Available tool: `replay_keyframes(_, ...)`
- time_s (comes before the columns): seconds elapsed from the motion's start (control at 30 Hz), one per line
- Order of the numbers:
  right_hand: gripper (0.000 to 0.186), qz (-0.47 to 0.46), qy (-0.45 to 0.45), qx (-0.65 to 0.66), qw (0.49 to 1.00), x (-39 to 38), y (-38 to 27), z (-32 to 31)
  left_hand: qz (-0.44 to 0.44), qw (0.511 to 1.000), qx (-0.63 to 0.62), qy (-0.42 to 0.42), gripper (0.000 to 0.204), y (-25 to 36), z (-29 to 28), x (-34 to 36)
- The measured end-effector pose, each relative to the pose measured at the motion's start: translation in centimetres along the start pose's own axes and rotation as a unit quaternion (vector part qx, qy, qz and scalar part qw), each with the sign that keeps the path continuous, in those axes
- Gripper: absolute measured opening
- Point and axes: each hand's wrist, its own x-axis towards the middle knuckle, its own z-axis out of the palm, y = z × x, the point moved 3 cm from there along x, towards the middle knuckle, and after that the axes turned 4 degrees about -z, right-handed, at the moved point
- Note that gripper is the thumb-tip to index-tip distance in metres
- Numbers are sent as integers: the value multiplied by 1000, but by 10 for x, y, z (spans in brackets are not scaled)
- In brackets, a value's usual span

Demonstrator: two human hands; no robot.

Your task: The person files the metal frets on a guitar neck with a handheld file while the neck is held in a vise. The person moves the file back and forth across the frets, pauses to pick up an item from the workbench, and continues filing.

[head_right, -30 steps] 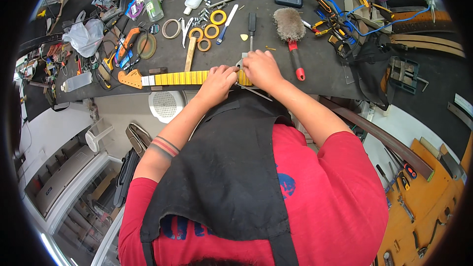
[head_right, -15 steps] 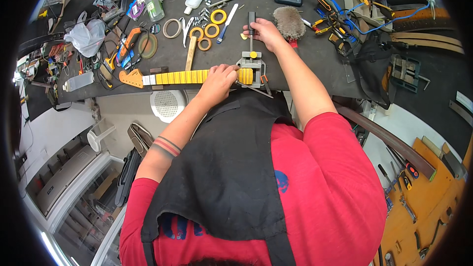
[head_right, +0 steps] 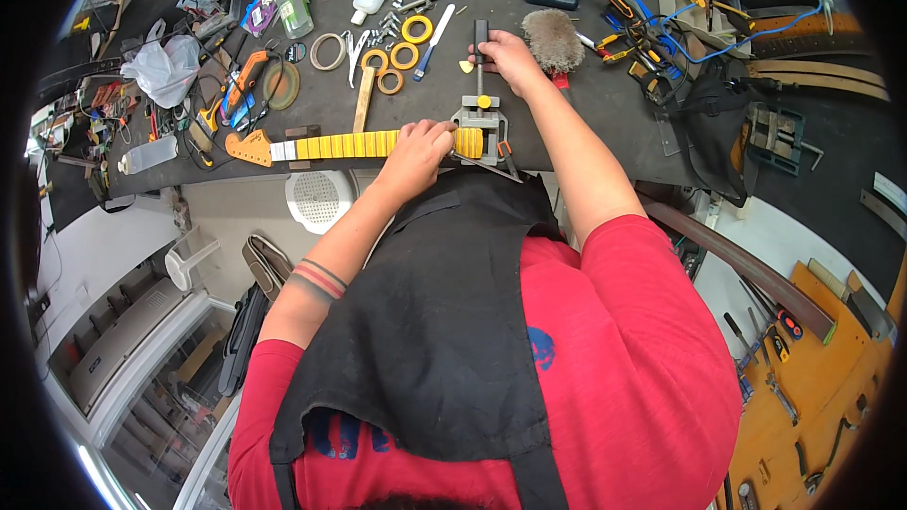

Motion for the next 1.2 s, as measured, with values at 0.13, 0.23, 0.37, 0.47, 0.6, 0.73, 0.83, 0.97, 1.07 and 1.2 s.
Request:
replay_keyframes(0.13,50,-70,115,-301,944,4,3,4,0,1000,-4,-3,32,0,1,0)
replay_keyframes(0.23,57,-38,111,-169,978,0,5,9,-4,1000,-2,-1,32,-1,1,-2)
replay_keyframes(0.37,58,-10,-16,58,998,-5,5,7,-2,1000,0,0,34,-1,-2,-3)
replay_keyframes(0.47,49,-17,23,-87,996,4,7,2,1,1000,2,-7,37,1,-3,0)
replay_keyframes(0.6,41,-75,133,-339,928,7,0,12,3,1000,-3,-9,39,1,-2,1)
replay_keyframes(0.73,33,37,24,11,999,1,-3,16,1,1000,1,-6,38,-2,-2,-4)
replay_keyframes(0.83,31,54,8,131,990,-9,-3,14,-4,1000,4,-3,36,-2,-2,-6)
replay_keyframes(0.97,29,13,52,-69,996,6,0,8,5,1000,2,2,35,0,-2,-2)
replay_keyframes(1.07,28,-42,114,-197,973,12,8,-1,6,1000,1,2,33,2,-2,3)
replay_keyframes(1.2,30,11,23,-96,995,3,1,13,-9,1000,4,22,30,0,-4,-9)
